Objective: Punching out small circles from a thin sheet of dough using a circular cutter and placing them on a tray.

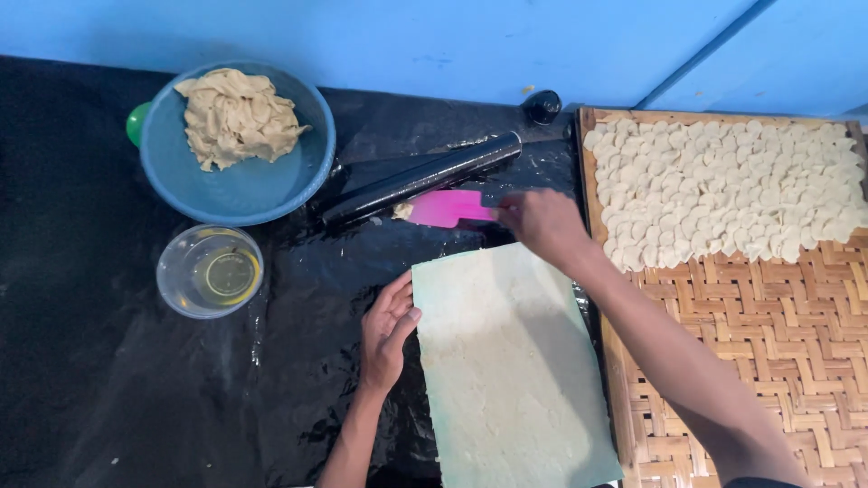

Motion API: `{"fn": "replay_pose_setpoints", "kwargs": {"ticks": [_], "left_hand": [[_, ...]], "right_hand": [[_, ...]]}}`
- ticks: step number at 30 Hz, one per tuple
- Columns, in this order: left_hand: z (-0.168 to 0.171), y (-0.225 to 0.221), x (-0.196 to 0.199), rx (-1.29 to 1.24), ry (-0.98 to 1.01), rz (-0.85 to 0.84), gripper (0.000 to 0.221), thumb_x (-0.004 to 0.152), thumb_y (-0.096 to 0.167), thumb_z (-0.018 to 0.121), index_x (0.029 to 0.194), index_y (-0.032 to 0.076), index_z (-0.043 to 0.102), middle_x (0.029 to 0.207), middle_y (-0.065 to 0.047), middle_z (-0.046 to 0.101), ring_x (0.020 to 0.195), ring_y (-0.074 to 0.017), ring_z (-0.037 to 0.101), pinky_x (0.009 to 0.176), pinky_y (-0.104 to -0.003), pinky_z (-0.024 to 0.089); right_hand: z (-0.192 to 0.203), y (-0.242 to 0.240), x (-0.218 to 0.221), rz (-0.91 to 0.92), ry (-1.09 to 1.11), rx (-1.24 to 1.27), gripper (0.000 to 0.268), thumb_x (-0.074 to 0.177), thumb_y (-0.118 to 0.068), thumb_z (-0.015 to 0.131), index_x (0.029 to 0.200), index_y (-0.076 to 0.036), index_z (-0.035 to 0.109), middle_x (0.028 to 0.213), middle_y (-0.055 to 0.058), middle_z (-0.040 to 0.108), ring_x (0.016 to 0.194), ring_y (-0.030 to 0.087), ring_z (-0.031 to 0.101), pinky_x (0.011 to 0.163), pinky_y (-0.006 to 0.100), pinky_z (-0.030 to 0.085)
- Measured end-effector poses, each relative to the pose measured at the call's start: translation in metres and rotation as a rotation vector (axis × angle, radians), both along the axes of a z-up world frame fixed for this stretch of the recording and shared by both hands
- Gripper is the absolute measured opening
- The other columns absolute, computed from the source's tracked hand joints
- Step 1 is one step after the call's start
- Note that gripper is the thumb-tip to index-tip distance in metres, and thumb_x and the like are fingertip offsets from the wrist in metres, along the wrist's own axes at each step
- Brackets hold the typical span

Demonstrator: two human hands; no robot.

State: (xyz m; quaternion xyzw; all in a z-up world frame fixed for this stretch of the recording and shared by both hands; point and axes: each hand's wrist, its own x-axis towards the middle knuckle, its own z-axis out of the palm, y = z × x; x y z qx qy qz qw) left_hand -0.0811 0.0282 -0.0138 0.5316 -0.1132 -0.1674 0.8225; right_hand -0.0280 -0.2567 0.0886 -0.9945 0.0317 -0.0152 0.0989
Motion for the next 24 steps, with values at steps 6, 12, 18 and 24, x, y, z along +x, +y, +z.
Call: {"fn": "replay_pose_setpoints", "kwargs": {"ticks": [6, 12, 18, 24], "left_hand": [[0.000, 0.000, 0.001, 0.052, -0.002, -0.002, 0.069, 0.095, 0.028, 0.063, 0.151, -0.007, 0.043, 0.145, -0.026, 0.057, 0.135, -0.0341, 0.058, 0.110, -0.045, 0.049], [0.005, -0.001, 0.002, 0.060, 0.012, -0.006, 0.070, 0.094, 0.030, 0.062, 0.151, -0.006, 0.042, 0.147, -0.027, 0.056, 0.135, -0.0347, 0.058, 0.110, -0.046, 0.049], [0.011, 0.000, 0.003, 0.043, -0.030, -0.013, 0.067, 0.096, 0.027, 0.060, 0.152, -0.006, 0.042, 0.150, -0.027, 0.053, 0.137, -0.0339, 0.056, 0.111, -0.046, 0.047], [0.003, -0.001, 0.000, -0.008, -0.042, -0.014, 0.062, 0.098, 0.018, 0.059, 0.152, -0.005, 0.041, 0.148, -0.024, 0.054, 0.137, -0.0310, 0.057, 0.112, -0.044, 0.049]], "right_hand": [[-0.022, 0.020, 0.020, 0.096, 0.050, 0.241, 0.029, 0.095, -0.036, 0.071, 0.098, -0.008, 0.077, 0.068, 0.013, 0.069, 0.063, 0.029, 0.066, 0.062, 0.043, 0.050], [-0.004, 0.025, 0.018, 0.076, 0.192, 0.482, 0.031, 0.096, -0.038, 0.068, 0.101, -0.009, 0.077, 0.065, 0.008, 0.063, 0.058, 0.015, 0.052, 0.056, 0.037, 0.044], [0.015, 0.049, 0.036, 0.118, -0.079, 0.504, 0.033, 0.099, -0.040, 0.069, 0.105, -0.008, 0.075, 0.069, 0.009, 0.063, 0.062, 0.020, 0.055, 0.057, 0.038, 0.046], [0.084, 0.065, 0.023, 0.164, 0.106, 0.024, 0.037, 0.085, -0.050, 0.075, 0.103, -0.018, 0.080, 0.084, 0.008, 0.077, 0.075, 0.031, 0.075, 0.070, 0.044, 0.058]]}}
